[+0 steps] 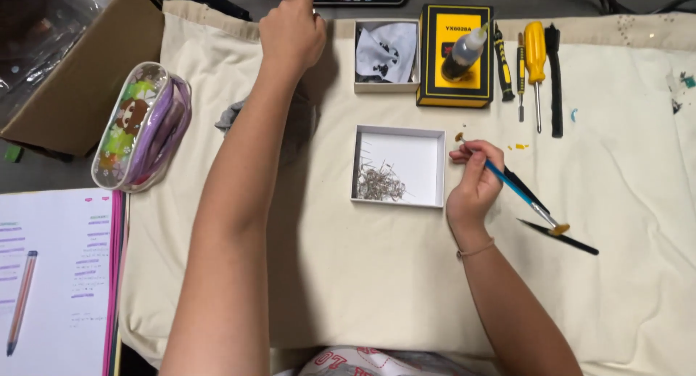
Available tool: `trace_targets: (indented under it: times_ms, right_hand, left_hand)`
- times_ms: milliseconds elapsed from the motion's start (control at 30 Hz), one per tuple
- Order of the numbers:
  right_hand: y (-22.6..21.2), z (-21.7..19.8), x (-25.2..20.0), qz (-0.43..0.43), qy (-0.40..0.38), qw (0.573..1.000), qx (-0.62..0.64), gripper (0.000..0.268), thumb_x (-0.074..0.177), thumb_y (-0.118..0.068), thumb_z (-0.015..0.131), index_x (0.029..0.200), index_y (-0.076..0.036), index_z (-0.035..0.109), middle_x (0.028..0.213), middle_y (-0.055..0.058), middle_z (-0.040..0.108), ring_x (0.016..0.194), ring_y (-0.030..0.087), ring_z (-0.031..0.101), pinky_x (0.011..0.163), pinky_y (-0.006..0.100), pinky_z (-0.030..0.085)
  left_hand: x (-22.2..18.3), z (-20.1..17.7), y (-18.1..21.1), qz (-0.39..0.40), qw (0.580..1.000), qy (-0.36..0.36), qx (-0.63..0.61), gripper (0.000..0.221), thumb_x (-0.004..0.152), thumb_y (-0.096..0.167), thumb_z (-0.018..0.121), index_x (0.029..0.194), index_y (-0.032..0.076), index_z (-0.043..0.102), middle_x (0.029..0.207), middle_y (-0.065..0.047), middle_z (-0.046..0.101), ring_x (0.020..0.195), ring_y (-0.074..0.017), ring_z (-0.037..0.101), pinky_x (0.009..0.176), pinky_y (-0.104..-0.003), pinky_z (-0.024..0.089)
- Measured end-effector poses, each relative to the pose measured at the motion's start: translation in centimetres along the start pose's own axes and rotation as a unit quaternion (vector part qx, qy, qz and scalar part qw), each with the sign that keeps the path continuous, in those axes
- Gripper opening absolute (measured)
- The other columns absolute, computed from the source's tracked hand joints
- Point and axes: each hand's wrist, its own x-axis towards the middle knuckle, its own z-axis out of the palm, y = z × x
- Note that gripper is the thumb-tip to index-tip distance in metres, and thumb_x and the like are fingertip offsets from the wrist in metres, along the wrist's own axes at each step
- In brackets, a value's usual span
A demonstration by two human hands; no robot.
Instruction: Applying liquid to the inner rim of a small box containing metal pins using a brush and a squeeze bottle.
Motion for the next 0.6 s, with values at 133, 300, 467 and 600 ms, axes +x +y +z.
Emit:
trace_targets:
  times_ms: [133, 300, 467, 600]
  right_hand:
    - [1.1, -0.2, 0.1, -0.009, -0.001, 1.0, 0.005, 0.03, 0.115, -0.023, 0.042, 0.115, 0.003, 0.056, 0.108, 0.017, 0.057, 0.089, 0.026, 0.066, 0.084, 0.033, 0.057]
    - [0.1, -0.4, 0.2, -0.027, -0.028, 0.999, -0.018, 0.029, 0.116, -0.02, 0.042, 0.112, 0.004, 0.059, 0.111, 0.018, 0.056, 0.09, 0.027, 0.064, 0.085, 0.033, 0.057]
    - [0.3, -0.5, 0.0, -0.016, -0.023, 0.999, -0.021, 0.031, 0.115, -0.022, 0.042, 0.111, 0.003, 0.059, 0.111, 0.017, 0.056, 0.089, 0.026, 0.064, 0.085, 0.033, 0.056]
    - [0.6, -0.4, 0.1, -0.015, -0.01, 1.0, -0.005, 0.029, 0.116, -0.021, 0.041, 0.114, 0.004, 0.057, 0.113, 0.017, 0.055, 0.09, 0.027, 0.065, 0.083, 0.035, 0.058]
  left_hand:
    - [4.2, 4.5, -1.3, -0.036, 0.999, -0.029, 0.013, 0.031, 0.081, 0.03, 0.049, 0.1, 0.013, 0.065, 0.096, -0.022, 0.073, 0.085, -0.0532, 0.068, 0.067, -0.065, 0.05]
    - [4.7, 5.3, -0.7, -0.037, 0.998, -0.055, 0.008, 0.033, 0.083, 0.023, 0.051, 0.114, 0.017, 0.056, 0.086, -0.018, 0.071, 0.075, -0.0504, 0.066, 0.061, -0.059, 0.047]
    - [3.6, 5.9, -0.7, -0.007, 0.999, -0.032, 0.028, 0.045, 0.083, 0.023, 0.054, 0.128, 0.022, 0.053, 0.084, -0.016, 0.069, 0.069, -0.0478, 0.066, 0.056, -0.058, 0.047]
    - [3.3, 6.2, -0.9, 0.035, 0.998, 0.009, 0.051, 0.047, 0.083, 0.027, 0.06, 0.13, 0.024, 0.056, 0.083, -0.017, 0.068, 0.068, -0.0465, 0.067, 0.052, -0.056, 0.048]
